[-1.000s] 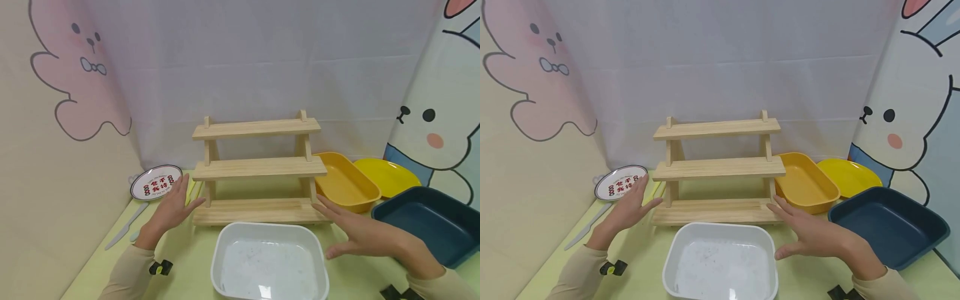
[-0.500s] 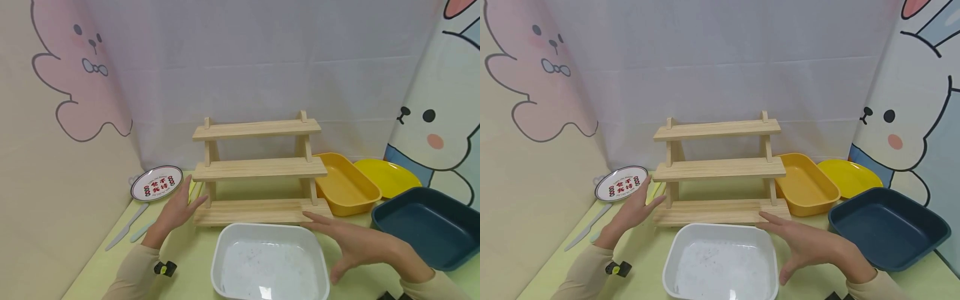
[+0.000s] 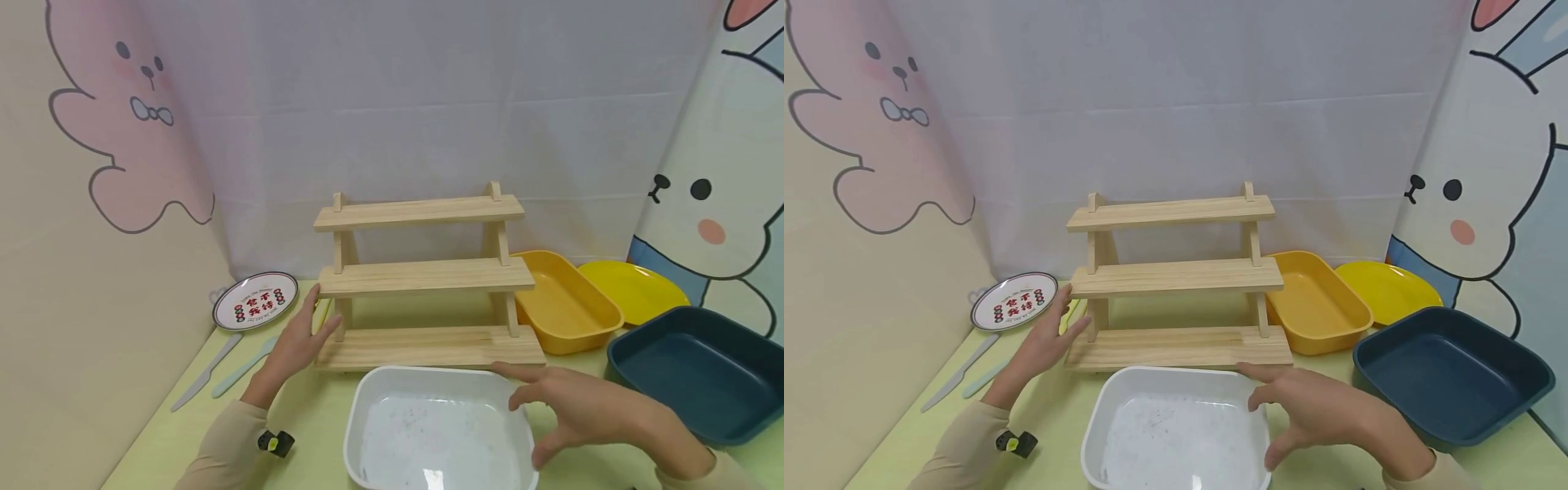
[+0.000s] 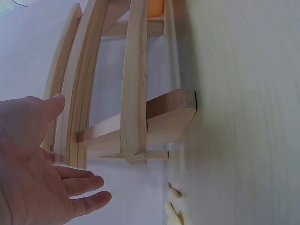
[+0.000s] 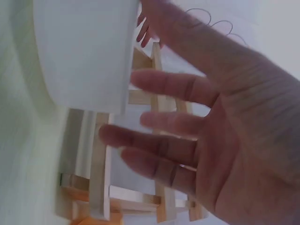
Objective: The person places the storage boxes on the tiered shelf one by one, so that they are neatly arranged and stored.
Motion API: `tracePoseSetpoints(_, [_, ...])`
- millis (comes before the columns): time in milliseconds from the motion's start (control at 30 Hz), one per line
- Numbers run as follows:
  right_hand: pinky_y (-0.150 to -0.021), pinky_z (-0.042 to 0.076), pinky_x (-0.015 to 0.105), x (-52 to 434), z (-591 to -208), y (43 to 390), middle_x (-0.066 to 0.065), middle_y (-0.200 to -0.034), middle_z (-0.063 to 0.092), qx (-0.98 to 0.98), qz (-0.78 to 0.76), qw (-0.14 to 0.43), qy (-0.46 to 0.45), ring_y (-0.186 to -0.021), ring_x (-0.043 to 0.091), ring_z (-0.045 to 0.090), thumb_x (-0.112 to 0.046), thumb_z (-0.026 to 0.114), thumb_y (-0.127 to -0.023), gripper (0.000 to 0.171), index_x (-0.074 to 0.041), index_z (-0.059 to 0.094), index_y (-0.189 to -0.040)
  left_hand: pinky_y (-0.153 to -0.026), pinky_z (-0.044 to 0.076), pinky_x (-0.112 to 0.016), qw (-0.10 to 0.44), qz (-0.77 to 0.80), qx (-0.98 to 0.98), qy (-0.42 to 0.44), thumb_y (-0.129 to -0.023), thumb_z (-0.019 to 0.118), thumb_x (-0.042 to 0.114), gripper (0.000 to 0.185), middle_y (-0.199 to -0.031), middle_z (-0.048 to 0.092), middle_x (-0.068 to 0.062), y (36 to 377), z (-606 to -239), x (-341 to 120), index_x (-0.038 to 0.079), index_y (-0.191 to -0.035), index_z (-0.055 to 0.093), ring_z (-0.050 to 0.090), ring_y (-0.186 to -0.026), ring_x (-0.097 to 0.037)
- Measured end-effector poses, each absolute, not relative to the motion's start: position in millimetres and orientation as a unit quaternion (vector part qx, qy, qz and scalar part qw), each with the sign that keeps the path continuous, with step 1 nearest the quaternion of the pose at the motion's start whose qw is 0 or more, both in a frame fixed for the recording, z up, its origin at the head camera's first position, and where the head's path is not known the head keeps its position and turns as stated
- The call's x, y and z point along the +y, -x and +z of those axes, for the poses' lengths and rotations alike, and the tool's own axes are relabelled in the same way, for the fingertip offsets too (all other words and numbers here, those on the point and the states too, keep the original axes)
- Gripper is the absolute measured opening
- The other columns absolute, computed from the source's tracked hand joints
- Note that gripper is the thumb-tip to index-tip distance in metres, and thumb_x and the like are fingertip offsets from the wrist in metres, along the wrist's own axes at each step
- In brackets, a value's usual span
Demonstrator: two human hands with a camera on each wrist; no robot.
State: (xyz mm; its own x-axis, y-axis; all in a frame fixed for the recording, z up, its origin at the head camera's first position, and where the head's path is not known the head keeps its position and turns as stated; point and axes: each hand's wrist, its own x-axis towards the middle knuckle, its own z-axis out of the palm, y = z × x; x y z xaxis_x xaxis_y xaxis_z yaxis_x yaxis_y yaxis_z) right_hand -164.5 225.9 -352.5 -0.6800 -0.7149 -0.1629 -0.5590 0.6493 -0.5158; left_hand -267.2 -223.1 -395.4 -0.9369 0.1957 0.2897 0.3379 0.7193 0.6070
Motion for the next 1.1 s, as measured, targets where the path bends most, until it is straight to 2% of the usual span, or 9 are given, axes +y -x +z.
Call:
tracePoseSetpoints(133, [-0.094,0.057,0.046,221,-350,157,0.015,-0.155,0.041,0.898,-0.197,0.207,0.335,-0.113,0.021,0.061,-0.056,0.083,-0.072,0.052,-0.031,0.073,-0.117,-0.114,0.030,-0.063,0.092,-0.344,-0.924,0.141,-0.101,0.053,0.051,0.086,-0.163,0.021,-0.018,267,-395,-222,0.013,-0.162,0.006,0.031,-0.142,-0.046])
tracePoseSetpoints(233, [-0.092,0.058,0.042,217,-351,155,0.018,-0.154,0.040,0.897,-0.193,0.222,0.329,-0.109,0.015,0.062,-0.056,0.087,-0.068,0.061,-0.024,0.073,-0.118,-0.115,0.028,-0.063,0.089,-0.342,-0.924,0.144,-0.102,0.053,0.051,0.087,-0.163,0.019,-0.019,267,-395,-222,0.011,-0.162,0.004,0.028,-0.143,-0.046])
tracePoseSetpoints(367, [-0.090,0.059,0.035,213,-353,157,0.022,-0.157,0.035,0.903,-0.177,0.211,0.330,-0.103,0.010,0.063,-0.059,0.089,-0.061,0.075,-0.015,0.072,-0.120,-0.118,0.025,-0.061,0.082,-0.346,-0.923,0.150,-0.101,0.053,0.051,0.090,-0.164,0.015,-0.018,268,-394,-223,0.008,-0.161,0.002,0.024,-0.145,-0.043])
tracePoseSetpoints(467, [-0.088,0.059,0.034,212,-355,158,0.025,-0.158,0.028,0.907,-0.171,0.202,0.327,-0.099,0.010,0.063,-0.061,0.088,-0.059,0.078,-0.014,0.072,-0.119,-0.119,0.023,-0.060,0.076,-0.351,-0.921,0.153,-0.101,0.053,0.051,0.091,-0.165,0.012,-0.018,269,-393,-222,0.008,-0.161,0.000,0.022,-0.146,-0.042])
tracePoseSetpoints(600, [-0.085,0.059,0.031,213,-360,162,0.026,-0.160,0.022,0.904,-0.184,0.204,0.329,-0.093,0.010,0.059,-0.063,0.088,-0.059,0.067,-0.022,0.069,-0.108,-0.119,0.022,-0.060,0.080,-0.351,-0.920,0.153,-0.101,0.054,0.051,0.091,-0.165,0.011,-0.018,269,-395,-222,0.008,-0.161,0.001,0.019,-0.147,-0.041])
tracePoseSetpoints(733, [-0.079,0.055,0.024,216,-367,167,0.025,-0.162,0.018,0.890,-0.211,0.211,0.344,-0.088,0.006,0.054,-0.061,0.088,-0.062,0.056,-0.029,0.062,-0.100,-0.120,0.022,-0.058,0.110,-0.360,-0.913,0.157,-0.102,0.054,0.047,0.085,-0.164,0.015,-0.018,271,-397,-221,0.005,-0.161,0.008,0.020,-0.148,-0.038])
tracePoseSetpoints(867, [-0.078,0.052,0.022,221,-374,172,0.023,-0.162,0.019,0.881,-0.230,0.201,0.361,-0.094,0.007,0.054,-0.061,0.087,-0.064,0.054,-0.030,0.059,-0.098,-0.117,0.030,-0.057,0.144,-0.390,-0.894,0.167,-0.103,0.056,0.040,0.076,-0.163,0.021,-0.019,278,-400,-218,0.003,-0.158,0.021,0.025,-0.147,-0.037])
tracePoseSetpoints(1000, [-0.083,0.052,0.025,225,-379,174,0.022,-0.161,0.023,0.875,-0.232,0.174,0.387,-0.110,0.016,0.053,-0.063,0.086,-0.065,0.052,-0.033,0.056,-0.095,-0.112,0.040,-0.055,0.160,-0.429,-0.874,0.165,-0.103,0.059,0.035,0.067,-0.159,0.029,-0.021,286,-401,-215,0.001,-0.154,0.032,0.034,-0.143,-0.038])
tracePoseSetpoints(1100, [-0.088,0.053,0.027,226,-381,175,0.022,-0.160,0.026,0.874,-0.229,0.159,0.399,-0.119,0.024,0.052,-0.065,0.085,-0.065,0.053,-0.033,0.054,-0.095,-0.109,0.044,-0.054,0.164,-0.454,-0.863,0.151,-0.102,0.061,0.033,0.066,-0.156,0.035,-0.020,291,-401,-212,0.002,-0.154,0.035,0.040,-0.139,-0.038])
